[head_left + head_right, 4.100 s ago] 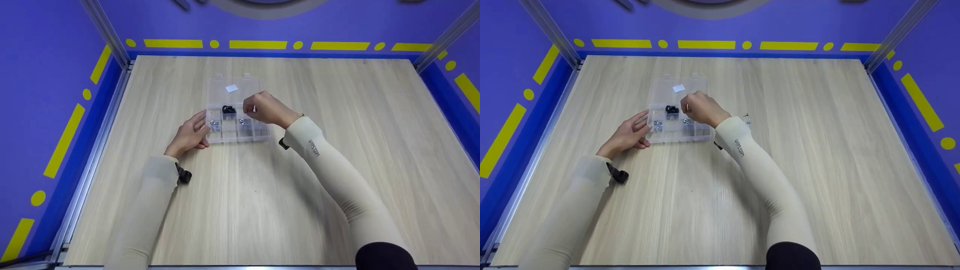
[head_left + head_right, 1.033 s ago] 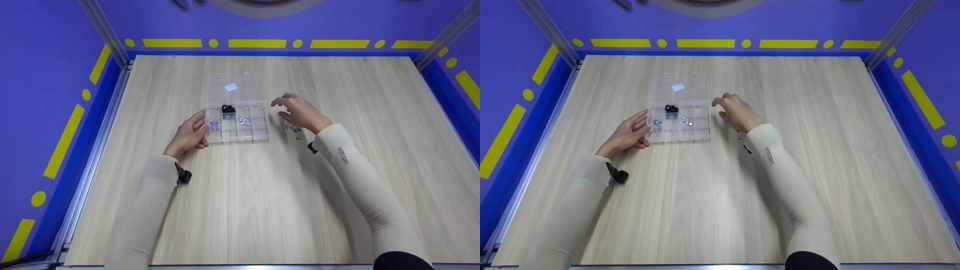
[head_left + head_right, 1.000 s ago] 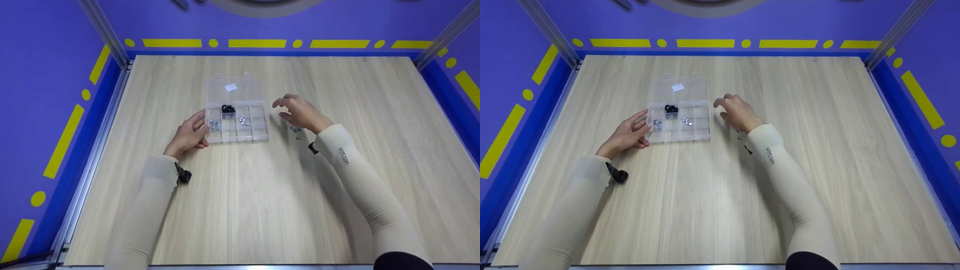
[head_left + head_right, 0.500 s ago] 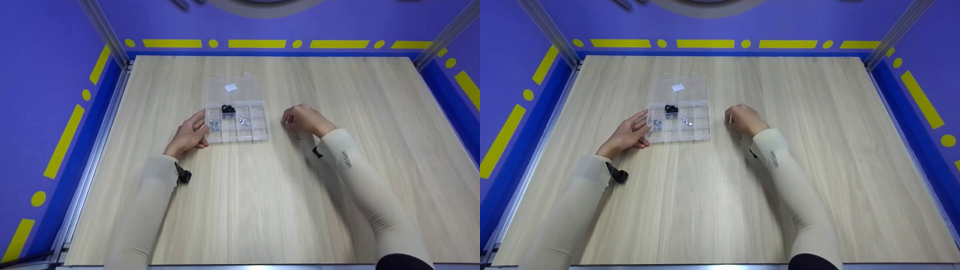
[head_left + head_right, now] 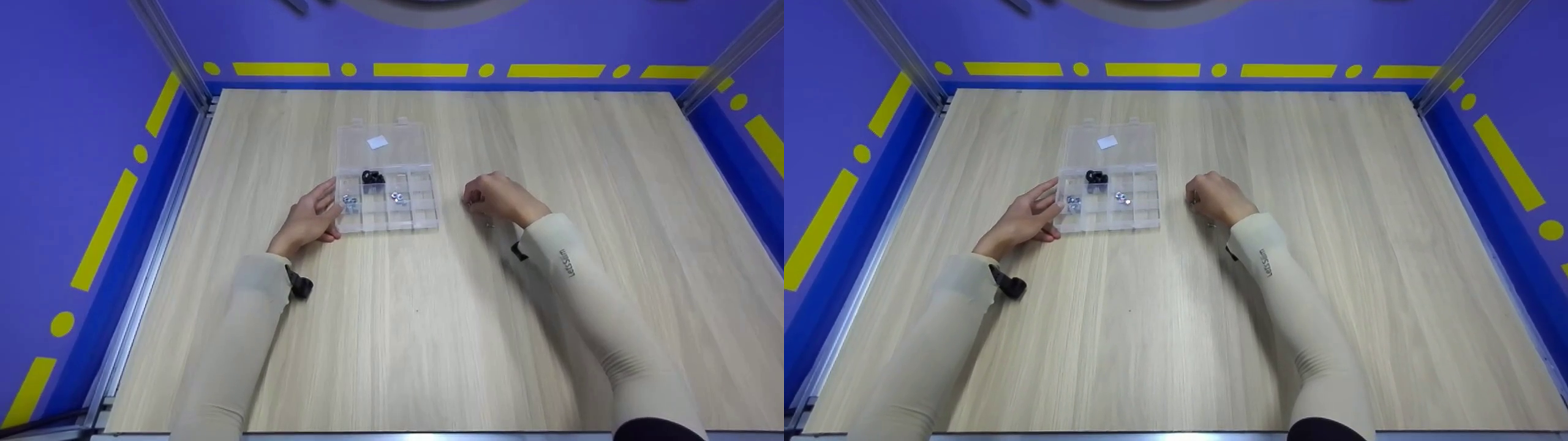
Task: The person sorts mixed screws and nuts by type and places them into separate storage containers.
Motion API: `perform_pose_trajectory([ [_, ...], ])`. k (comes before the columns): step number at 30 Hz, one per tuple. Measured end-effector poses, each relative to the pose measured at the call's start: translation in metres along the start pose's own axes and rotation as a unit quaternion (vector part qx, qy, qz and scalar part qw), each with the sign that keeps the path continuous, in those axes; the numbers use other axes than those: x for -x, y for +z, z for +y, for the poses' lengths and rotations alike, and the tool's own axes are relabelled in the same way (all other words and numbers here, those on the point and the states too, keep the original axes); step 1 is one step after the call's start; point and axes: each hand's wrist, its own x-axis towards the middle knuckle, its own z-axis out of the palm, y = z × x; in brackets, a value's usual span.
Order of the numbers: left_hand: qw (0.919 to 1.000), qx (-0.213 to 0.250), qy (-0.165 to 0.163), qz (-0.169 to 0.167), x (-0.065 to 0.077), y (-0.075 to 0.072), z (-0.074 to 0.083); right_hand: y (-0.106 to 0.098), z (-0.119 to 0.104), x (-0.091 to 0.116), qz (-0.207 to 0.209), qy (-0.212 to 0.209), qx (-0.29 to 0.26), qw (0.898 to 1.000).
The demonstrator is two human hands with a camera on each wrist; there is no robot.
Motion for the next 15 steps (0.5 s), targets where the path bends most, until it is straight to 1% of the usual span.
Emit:
perform_pose_trajectory([
  [10, 1.0000, -0.002, -0.001, 0.000, -0.0006, -0.0003, 0.0004, 0.0016, 0.0019, -0.0002, 0.004, -0.005, 0.001, 1.000],
  [15, 1.0000, 0.008, 0.000, -0.005, 0.0006, -0.0010, 0.0005, 0.0021, 0.0023, -0.0004, 0.009, -0.033, -0.005, 0.999],
])
